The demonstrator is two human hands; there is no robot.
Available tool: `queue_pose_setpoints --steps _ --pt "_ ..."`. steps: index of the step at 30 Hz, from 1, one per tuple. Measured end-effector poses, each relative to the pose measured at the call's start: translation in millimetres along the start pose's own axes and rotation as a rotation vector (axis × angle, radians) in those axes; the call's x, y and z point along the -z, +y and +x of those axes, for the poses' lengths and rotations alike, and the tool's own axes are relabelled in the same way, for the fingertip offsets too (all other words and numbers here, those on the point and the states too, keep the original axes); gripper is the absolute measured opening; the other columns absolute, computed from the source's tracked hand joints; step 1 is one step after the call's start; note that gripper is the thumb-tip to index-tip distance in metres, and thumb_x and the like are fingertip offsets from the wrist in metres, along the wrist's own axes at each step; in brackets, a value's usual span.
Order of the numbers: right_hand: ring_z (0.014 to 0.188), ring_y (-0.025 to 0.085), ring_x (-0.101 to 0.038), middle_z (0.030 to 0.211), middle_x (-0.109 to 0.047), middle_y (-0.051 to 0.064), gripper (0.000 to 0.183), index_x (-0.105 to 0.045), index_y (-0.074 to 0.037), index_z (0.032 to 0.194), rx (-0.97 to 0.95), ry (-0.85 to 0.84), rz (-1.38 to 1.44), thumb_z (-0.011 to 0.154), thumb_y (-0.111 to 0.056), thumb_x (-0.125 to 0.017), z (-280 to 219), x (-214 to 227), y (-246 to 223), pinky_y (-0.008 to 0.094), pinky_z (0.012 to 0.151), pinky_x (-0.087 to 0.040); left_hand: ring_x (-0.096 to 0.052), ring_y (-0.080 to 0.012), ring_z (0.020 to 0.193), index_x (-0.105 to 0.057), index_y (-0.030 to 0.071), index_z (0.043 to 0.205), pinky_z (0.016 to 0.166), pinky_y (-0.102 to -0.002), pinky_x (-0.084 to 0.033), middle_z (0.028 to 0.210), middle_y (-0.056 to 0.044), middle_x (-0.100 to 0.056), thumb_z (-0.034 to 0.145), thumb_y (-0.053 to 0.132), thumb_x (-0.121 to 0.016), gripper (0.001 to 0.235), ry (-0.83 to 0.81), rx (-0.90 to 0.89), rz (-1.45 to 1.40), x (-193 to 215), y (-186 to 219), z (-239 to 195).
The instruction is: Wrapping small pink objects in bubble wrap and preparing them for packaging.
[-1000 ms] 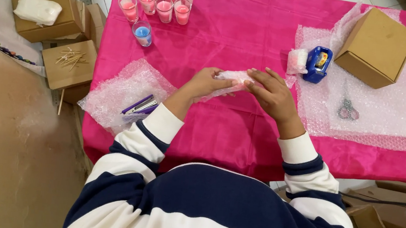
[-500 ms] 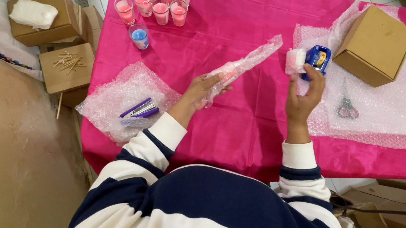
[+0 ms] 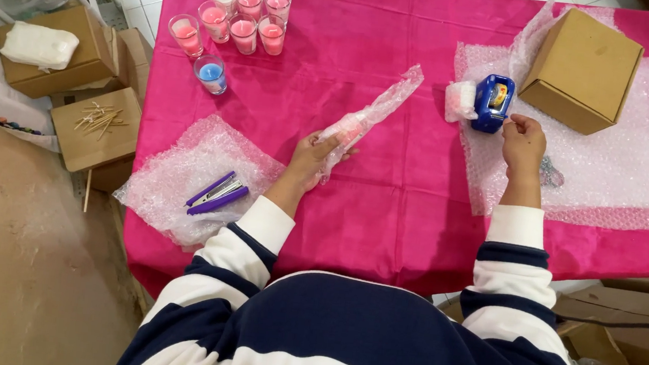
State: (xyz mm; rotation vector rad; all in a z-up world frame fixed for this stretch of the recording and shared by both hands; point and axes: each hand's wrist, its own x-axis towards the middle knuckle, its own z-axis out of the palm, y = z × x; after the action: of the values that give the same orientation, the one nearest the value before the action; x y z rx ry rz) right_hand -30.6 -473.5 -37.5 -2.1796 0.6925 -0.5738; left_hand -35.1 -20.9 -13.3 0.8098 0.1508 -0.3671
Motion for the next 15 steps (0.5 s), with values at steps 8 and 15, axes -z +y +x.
queue_pose_setpoints --steps 8,15 --pt "0.073 0.018 -0.070 0.078 -0.068 0.002 0.020 -0.077 -0.018 0.104 -0.045 -0.047 -0.091 0.096 -0.037 -0.075 41.9 -19.9 11.5 0.032 0.060 -0.054 -0.078 -0.0338 0.081 -0.064 -0.005 0.105 0.073 -0.045 -0.067 0.090 -0.022 -0.074 0.080 0.011 -0.090 0.040 0.024 -0.027 0.024 5.1 -10.1 4.6" --pt "0.065 0.017 -0.066 0.075 -0.067 0.005 0.016 -0.078 -0.018 0.094 -0.108 -0.017 0.002 0.092 -0.033 -0.079 63.0 -35.7 31.4 0.030 0.051 -0.055 -0.077 -0.0333 0.078 -0.064 -0.006 0.107 0.072 -0.046 -0.067 0.087 -0.019 -0.073 0.080 0.009 -0.090 0.041 0.044 -0.040 0.013 3.8 -11.4 3.2"
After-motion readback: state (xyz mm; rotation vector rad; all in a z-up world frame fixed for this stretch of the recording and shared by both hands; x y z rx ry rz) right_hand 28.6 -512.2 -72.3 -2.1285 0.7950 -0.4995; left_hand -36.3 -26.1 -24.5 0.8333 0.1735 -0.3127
